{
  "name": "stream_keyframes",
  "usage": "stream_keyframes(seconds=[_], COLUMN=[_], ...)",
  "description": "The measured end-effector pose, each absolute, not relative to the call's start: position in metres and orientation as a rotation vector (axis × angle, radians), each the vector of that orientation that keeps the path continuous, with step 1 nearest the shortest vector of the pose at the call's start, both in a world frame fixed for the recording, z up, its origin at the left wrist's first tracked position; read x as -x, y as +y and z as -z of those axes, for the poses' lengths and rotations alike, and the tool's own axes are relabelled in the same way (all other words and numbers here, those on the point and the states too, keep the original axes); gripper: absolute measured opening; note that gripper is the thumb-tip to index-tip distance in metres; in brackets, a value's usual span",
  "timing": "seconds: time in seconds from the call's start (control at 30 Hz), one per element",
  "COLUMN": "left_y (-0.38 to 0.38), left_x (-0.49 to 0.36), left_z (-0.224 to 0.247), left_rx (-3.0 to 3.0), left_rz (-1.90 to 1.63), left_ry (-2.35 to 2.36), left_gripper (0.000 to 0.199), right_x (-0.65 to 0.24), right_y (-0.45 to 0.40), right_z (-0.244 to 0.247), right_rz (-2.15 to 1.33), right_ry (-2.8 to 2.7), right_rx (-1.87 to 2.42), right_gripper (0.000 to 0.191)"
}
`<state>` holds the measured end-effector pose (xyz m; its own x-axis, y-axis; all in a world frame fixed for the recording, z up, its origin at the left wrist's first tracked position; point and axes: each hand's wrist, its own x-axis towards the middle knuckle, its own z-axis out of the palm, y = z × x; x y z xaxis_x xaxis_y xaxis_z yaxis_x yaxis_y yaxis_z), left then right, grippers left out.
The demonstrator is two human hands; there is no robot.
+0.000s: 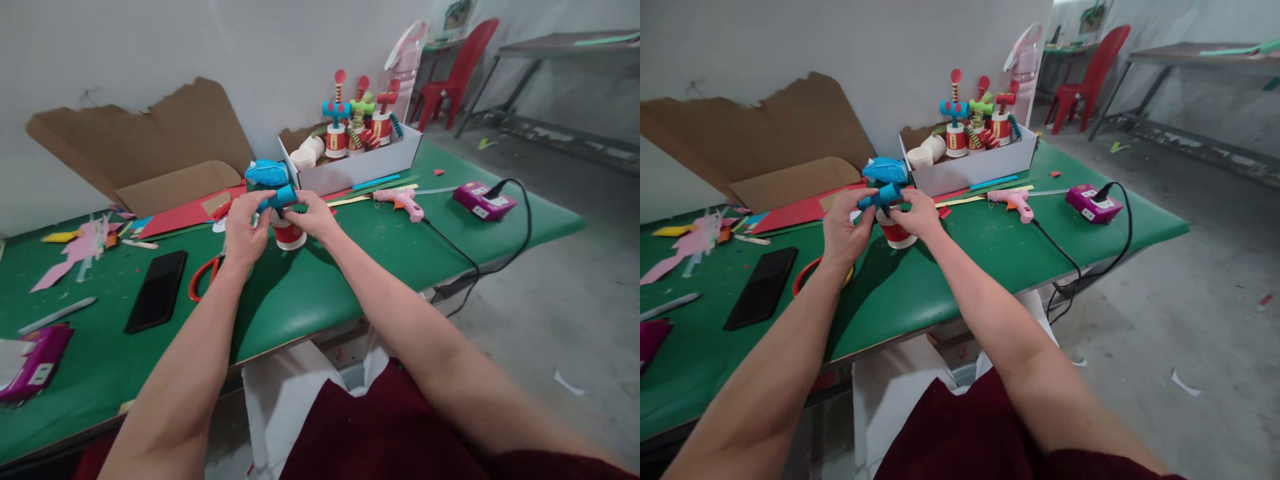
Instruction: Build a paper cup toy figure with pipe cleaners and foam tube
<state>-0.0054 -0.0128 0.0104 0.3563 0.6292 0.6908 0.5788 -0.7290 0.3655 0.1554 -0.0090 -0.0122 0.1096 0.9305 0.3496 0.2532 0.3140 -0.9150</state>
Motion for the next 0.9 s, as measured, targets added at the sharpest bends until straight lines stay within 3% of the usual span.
stream_keyframes(seconds=[0.6,0.9], left_y=[-0.0133,-0.0123], left_x=[0.0063,0.0071], left_z=[-0.0135,-0.0123], left_rx=[-2.572,-2.574], left_rz=[-1.271,-1.250], left_ry=[1.139,1.101], left_gripper=[0.026,0.027], right_x=[-0.1530,-0.1514], right_y=[-0.0065,-0.0139], right_z=[0.0170,0.0170], right_rz=[-0.913,-1.073], right_ry=[-1.305,-1.173], right_rx=[0.993,0.928], right_gripper=[0.007,0.012])
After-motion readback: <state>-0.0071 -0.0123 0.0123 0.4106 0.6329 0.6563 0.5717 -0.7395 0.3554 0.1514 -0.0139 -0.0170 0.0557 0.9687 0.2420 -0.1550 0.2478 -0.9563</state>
